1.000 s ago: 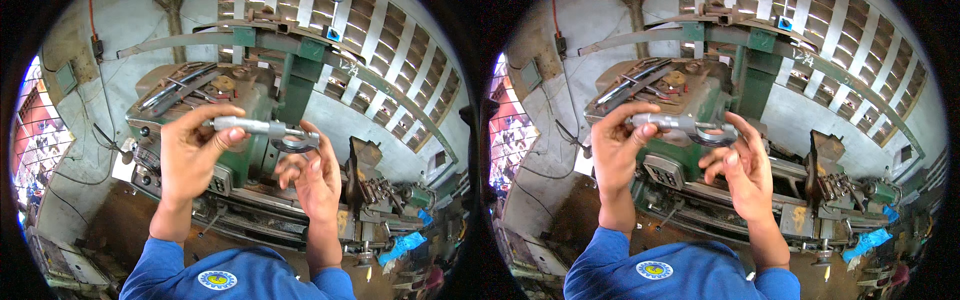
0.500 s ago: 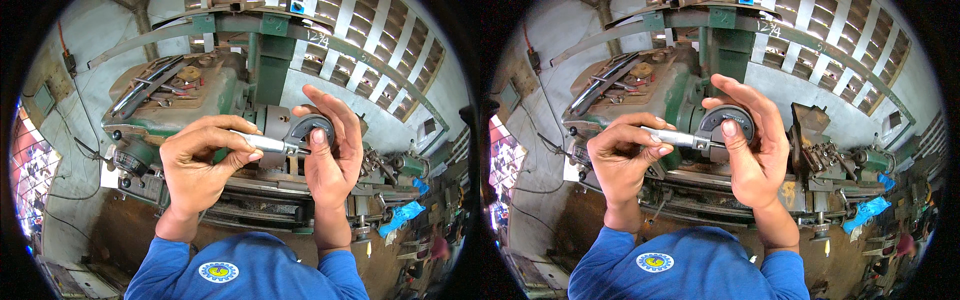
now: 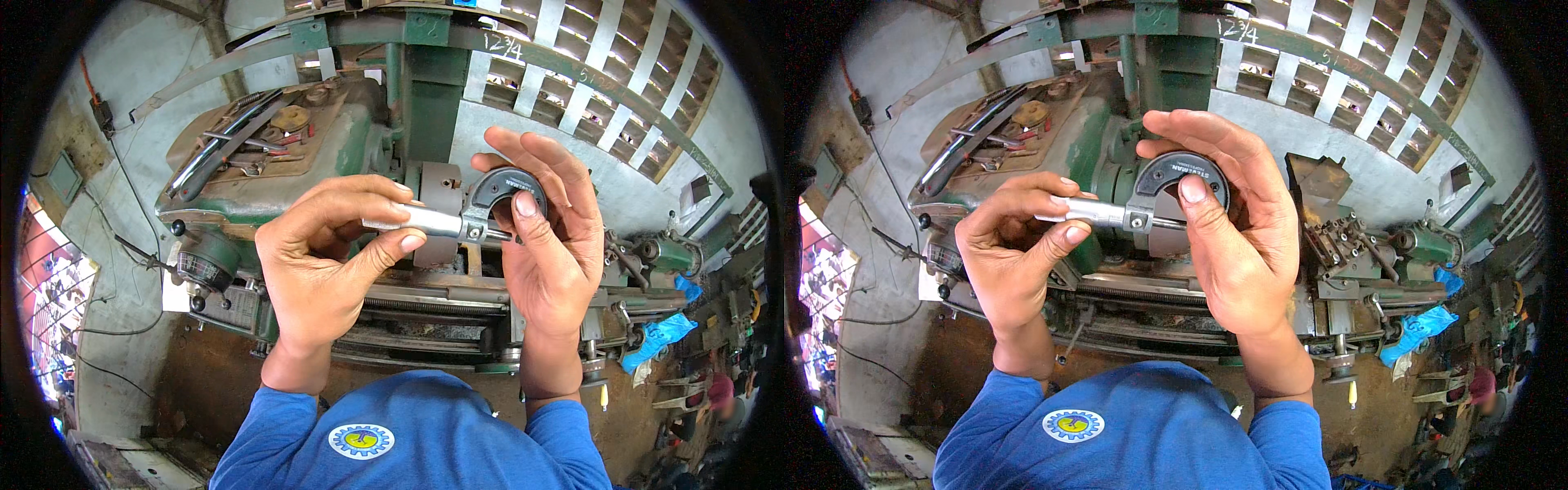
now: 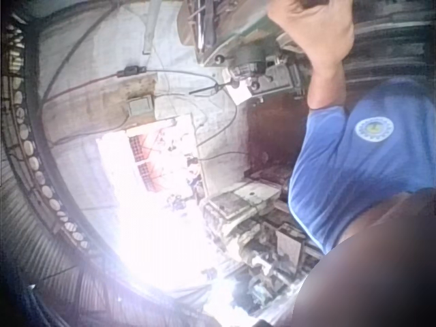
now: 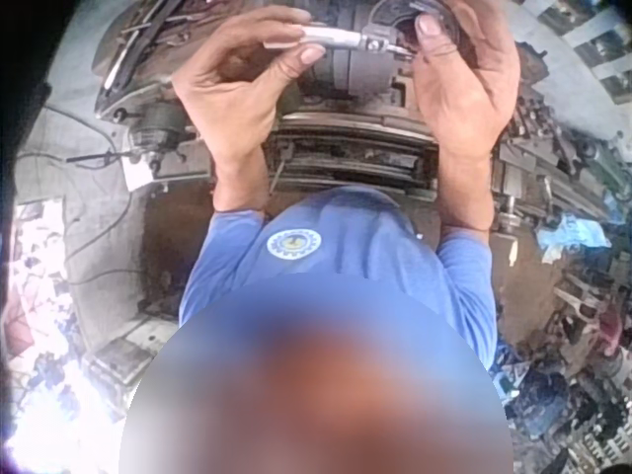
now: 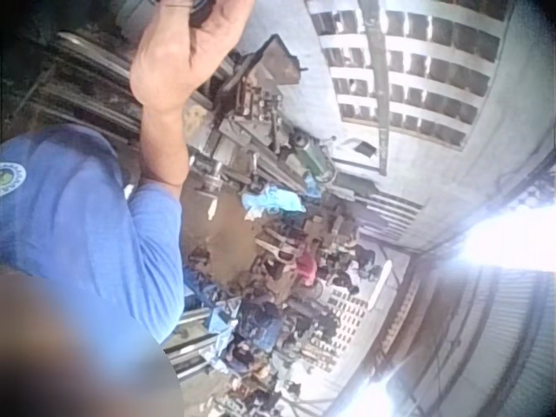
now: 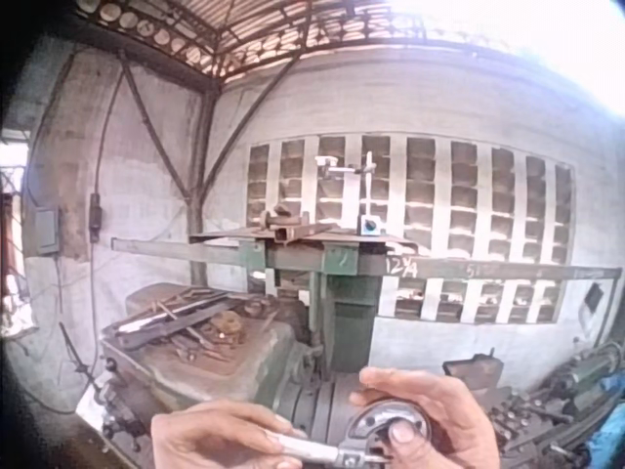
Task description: The person operates a metal lathe, using a wrench to tighten a chuck and a file to smooth a rotating metal workpiece. They repeatedly measure the workpiece with a caliper and adjust the machine controls.
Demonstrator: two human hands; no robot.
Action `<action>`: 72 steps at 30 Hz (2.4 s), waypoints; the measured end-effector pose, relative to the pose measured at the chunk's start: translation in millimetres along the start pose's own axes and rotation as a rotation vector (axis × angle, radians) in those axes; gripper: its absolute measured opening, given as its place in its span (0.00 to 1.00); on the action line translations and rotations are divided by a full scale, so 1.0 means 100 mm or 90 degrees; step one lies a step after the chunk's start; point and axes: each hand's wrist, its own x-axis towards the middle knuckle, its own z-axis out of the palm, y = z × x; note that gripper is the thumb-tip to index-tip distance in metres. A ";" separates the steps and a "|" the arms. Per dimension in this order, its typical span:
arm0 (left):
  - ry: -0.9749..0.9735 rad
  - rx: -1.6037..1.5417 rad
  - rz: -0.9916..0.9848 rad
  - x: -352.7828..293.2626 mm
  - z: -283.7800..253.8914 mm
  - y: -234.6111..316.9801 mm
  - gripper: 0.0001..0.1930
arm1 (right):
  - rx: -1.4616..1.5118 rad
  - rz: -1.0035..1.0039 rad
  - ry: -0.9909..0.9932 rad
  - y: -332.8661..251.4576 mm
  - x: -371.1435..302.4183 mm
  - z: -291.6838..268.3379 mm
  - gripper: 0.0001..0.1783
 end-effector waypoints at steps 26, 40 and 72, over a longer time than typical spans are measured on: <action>-0.092 0.039 -0.076 -0.12 0.15 0.01 0.12 | -0.041 0.046 0.044 -0.13 -0.12 0.01 0.17; -0.227 -0.745 -0.624 -0.24 0.37 -1.04 0.21 | -0.101 -0.042 0.020 0.39 -0.53 -0.62 0.19; -0.225 0.717 -0.128 0.51 1.13 -2.95 0.21 | -0.509 0.492 0.283 2.57 -0.84 -2.55 0.18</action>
